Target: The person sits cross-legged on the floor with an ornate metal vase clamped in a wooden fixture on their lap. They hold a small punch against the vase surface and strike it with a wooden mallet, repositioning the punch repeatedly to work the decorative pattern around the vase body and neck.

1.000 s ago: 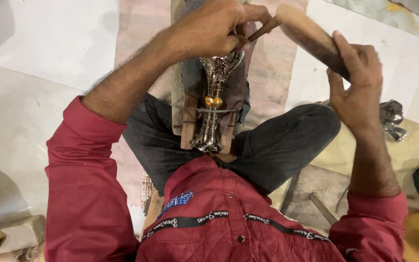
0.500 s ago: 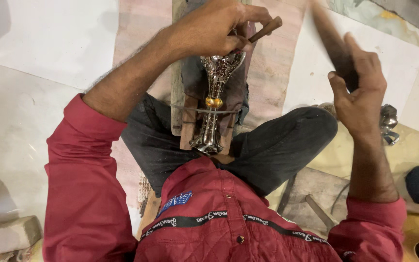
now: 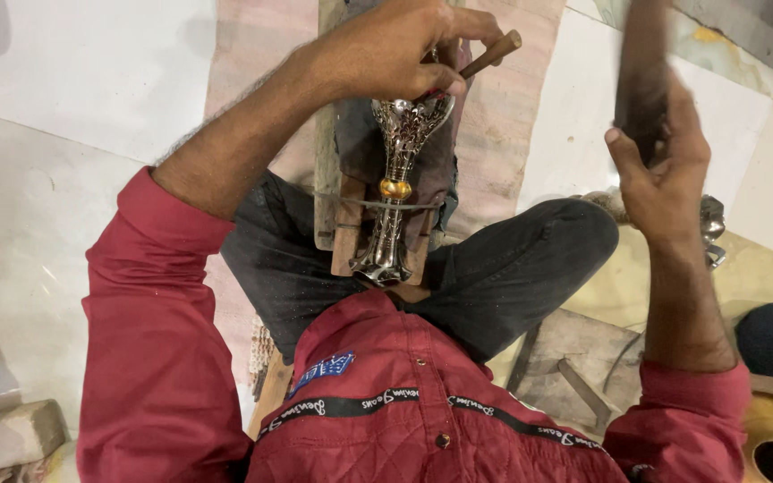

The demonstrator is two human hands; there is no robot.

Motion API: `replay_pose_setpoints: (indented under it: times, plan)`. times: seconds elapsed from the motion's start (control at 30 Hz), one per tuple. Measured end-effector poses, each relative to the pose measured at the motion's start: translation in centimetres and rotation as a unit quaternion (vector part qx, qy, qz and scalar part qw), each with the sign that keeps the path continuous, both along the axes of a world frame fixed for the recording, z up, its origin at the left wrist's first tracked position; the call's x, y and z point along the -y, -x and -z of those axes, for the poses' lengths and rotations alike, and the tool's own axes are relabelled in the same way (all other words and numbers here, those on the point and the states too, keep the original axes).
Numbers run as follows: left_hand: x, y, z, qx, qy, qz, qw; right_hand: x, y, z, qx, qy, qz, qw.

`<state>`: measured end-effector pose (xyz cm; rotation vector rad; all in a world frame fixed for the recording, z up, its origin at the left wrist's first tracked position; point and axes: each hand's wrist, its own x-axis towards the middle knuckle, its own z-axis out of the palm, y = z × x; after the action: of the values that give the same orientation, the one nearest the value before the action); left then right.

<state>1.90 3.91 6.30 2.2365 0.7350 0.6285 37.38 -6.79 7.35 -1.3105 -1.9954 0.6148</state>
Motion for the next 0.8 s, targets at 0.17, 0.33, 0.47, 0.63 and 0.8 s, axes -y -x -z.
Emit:
replay_pose_setpoints:
  times: [0.17,0.33,0.47,0.63,0.8]
  plan:
    - [-0.3,0.1,0.3,0.012,0.006,0.012,1.0,0.1,0.3,-0.4,0.149,-0.053,0.01,0.987]
    - [-0.3,0.4,0.6,0.02,0.039,0.013,0.999,0.1,0.5,-0.7,0.275,-0.101,0.017,0.956]
    - [-0.7,0.4,0.7,0.029,-0.021,0.033,0.999,0.2,0.1,-0.9,0.075,-0.048,-0.009,0.996]
    - [-0.5,0.4,0.9,0.037,0.04,0.021,0.998,0.2,-0.4,-0.6,0.172,-0.061,0.033,0.983]
    - [-0.5,0.5,1.2,0.033,0.041,0.018,0.998,-0.1,0.0,-1.3,0.156,-0.092,0.002,0.984]
